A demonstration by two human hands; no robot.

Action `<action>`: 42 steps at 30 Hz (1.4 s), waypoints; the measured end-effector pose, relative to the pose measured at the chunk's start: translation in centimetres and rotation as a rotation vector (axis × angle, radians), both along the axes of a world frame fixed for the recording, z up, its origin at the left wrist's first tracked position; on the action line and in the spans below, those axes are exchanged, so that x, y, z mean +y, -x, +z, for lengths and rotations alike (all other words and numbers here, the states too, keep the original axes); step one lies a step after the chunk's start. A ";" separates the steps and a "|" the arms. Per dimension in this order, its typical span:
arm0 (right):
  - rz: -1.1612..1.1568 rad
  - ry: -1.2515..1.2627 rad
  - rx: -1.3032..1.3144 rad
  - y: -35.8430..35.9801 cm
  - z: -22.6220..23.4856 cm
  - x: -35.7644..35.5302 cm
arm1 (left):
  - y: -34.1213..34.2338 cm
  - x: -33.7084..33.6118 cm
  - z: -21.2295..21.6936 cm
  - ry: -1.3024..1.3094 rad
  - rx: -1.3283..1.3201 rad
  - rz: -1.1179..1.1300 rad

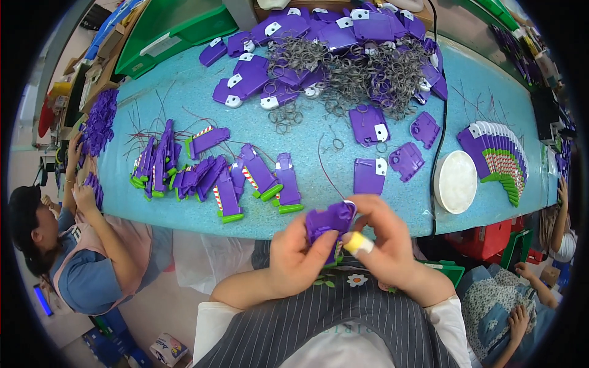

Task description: The person assembles small purple and green plastic components by hand at a factory workstation, joining them with adhesive from a bowl and attaching metal loops.

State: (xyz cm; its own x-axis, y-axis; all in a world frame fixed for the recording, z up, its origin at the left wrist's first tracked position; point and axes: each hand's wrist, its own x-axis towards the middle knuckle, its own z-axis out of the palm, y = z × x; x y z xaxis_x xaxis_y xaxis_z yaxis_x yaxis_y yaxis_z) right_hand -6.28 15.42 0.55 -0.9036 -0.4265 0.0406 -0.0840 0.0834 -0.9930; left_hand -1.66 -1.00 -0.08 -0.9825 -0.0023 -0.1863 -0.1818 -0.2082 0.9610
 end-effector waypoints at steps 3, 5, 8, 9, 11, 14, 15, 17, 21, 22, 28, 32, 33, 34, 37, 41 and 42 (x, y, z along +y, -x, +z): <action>0.009 -0.033 0.155 -0.3 -0.5 -0.2 | 0.2 0.2 0.0 0.664 0.443 0.004; 0.023 -0.080 0.210 0.0 -0.5 -0.1 | 0.3 0.2 -0.3 0.767 0.606 -0.009; -0.037 -0.080 0.182 -0.6 -1.1 -0.5 | -0.1 0.0 -0.8 0.636 0.463 -0.014; -0.035 -0.082 0.179 -0.6 -1.3 -0.6 | -0.3 0.0 -0.9 0.533 0.353 -0.016; -0.033 -0.015 0.064 -0.6 -1.7 -0.7 | -0.4 0.6 -1.5 0.313 0.264 -0.001; -0.167 0.108 -0.107 -1.8 -2.3 -2.0 | -0.5 1.0 -2.1 0.075 0.173 -0.012; -0.172 0.104 -0.108 -1.7 -2.4 -2.1 | -0.5 1.1 -2.2 0.055 0.170 -0.036; -0.155 0.083 -0.074 -1.5 -2.4 -2.2 | -0.5 1.2 -2.4 -0.074 0.148 -0.036; -0.084 0.237 -0.364 -0.2 -1.2 -1.1 | -0.1 0.2 -2.4 -0.222 0.154 -0.168; -0.089 0.035 -0.155 1.0 -0.4 -0.4 | -0.1 -0.4 -2.0 -0.151 0.183 -0.203; -0.242 -0.895 0.642 6.9 -0.7 2.0 | -0.1 -0.9 -1.3 -0.349 0.093 -0.123; -0.186 -0.987 0.645 7.5 -1.1 1.6 | -0.2 -0.5 -1.0 -0.281 0.111 -0.202; -0.193 -0.994 0.653 7.6 -1.2 1.7 | -0.1 -0.4 -1.0 -0.279 0.112 -0.200; -0.201 -1.002 0.661 7.6 -1.4 1.9 | 0.0 -0.3 -1.0 -0.299 0.083 -0.152; -0.245 -0.720 0.534 6.8 -1.8 2.5 | 0.7 0.1 -0.8 -0.302 0.048 -0.064; -0.118 -0.250 0.189 4.9 -0.3 3.5 | 3.1 0.9 -1.0 -0.458 -0.029 -0.056; -0.051 0.000 0.013 4.4 -0.8 3.7 | 3.6 1.1 -1.1 -0.553 -0.057 -0.095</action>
State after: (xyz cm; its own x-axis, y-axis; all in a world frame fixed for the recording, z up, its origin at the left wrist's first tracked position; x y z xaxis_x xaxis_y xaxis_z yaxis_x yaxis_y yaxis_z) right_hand -10.64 19.15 -0.23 -0.9235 -0.3800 0.0525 -0.0925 0.0879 -0.9918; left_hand -5.29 0.11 -1.17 -0.9621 0.1987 -0.1871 -0.2724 -0.6584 0.7017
